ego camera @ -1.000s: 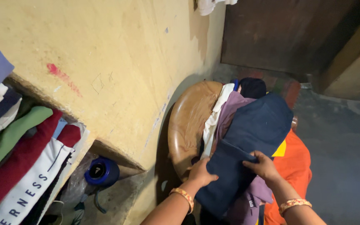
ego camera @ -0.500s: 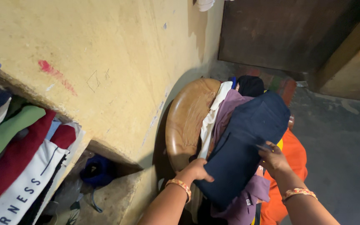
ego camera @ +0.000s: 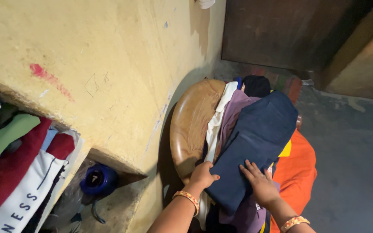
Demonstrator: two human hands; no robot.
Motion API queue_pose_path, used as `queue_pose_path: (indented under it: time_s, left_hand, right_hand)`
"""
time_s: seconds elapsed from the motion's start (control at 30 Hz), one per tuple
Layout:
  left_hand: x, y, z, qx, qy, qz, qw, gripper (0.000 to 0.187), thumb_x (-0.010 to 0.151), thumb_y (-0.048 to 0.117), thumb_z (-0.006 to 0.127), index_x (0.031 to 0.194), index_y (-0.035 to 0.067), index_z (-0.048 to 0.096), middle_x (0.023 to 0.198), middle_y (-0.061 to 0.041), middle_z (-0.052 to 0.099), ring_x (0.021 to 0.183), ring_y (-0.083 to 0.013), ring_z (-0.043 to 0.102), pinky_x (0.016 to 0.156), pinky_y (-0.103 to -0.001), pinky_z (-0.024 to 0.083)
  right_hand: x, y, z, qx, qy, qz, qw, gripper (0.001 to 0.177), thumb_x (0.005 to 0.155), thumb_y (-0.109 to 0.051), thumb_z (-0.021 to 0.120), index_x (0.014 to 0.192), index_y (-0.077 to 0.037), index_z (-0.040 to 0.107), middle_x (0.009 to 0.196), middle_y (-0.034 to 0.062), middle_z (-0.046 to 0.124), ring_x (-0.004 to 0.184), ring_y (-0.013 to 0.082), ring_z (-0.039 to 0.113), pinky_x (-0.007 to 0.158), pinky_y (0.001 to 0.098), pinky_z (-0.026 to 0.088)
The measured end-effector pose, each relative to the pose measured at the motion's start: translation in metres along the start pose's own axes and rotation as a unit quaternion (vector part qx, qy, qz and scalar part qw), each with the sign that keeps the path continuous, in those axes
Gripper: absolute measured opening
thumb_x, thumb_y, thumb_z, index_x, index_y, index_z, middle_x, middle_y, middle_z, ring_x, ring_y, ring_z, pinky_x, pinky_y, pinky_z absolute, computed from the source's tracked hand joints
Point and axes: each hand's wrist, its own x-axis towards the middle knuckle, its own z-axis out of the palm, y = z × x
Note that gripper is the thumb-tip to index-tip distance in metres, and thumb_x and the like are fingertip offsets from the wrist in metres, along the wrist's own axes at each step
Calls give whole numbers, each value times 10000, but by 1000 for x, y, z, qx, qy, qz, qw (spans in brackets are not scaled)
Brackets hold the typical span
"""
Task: The person folds a white polo shirt and a pair of dark trousers on a plastic chair. They smooth the shirt, fold it into a compact rectangle, and place it on a shelf. Then they fold the trousers and set them on the chair.
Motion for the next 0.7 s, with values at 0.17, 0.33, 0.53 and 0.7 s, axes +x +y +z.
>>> queue_pose_path:
  time_s: [0.17, 0.33, 0.53, 0.7]
  left_hand:
    - [-6, -11, -31, 191, -179, 0, 965, 922, 673, 590, 934, 1302, -21, 652, 1298, -209, 651, 1244, -354, 606, 1050, -425, 464]
    - [5, -30, -33, 144, -247, -22, 958, 1102, 558, 444, 980, 1423, -27, 487, 1379, -245, 537, 1131, -372, 728, 970, -443, 588]
    - [13, -9, -43, 0, -143, 222, 964, 903, 666, 431, 951, 1320, -97, 619, 1548, -184, 472, 1410, -303, 474, 1166, -381, 391]
    - [-9, 62, -64, -210, -202, 267, 919, 786, 678, 433, 896, 1272, -35, 683, 1621, -75, 489, 1413, -272, 518, 1171, -390, 381]
  right_hand:
    - [-10, -9, -4, -2, -93, 45, 995, 996, 794, 114, 563, 1600, -313, 162, 1705, -41, 85, 1566, 181, 139, 1251, 475, 210]
    - [-7, -5, -3, 31, -117, 62, 991, 1036, 775, 132, 587, 1600, -321, 154, 1710, -90, 97, 1577, 163, 137, 1263, 477, 200]
    - [-7, 4, -5, 32, -113, 63, 991, 1034, 766, 102, 637, 1593, -316, 179, 1708, -96, 137, 1578, 151, 161, 1267, 509, 191]
    - [-6, 28, -1, 105, -38, 54, 992, 931, 782, -191, 741, 1589, -308, 292, 1660, -79, 240, 1567, 227, 170, 1250, 540, 186]
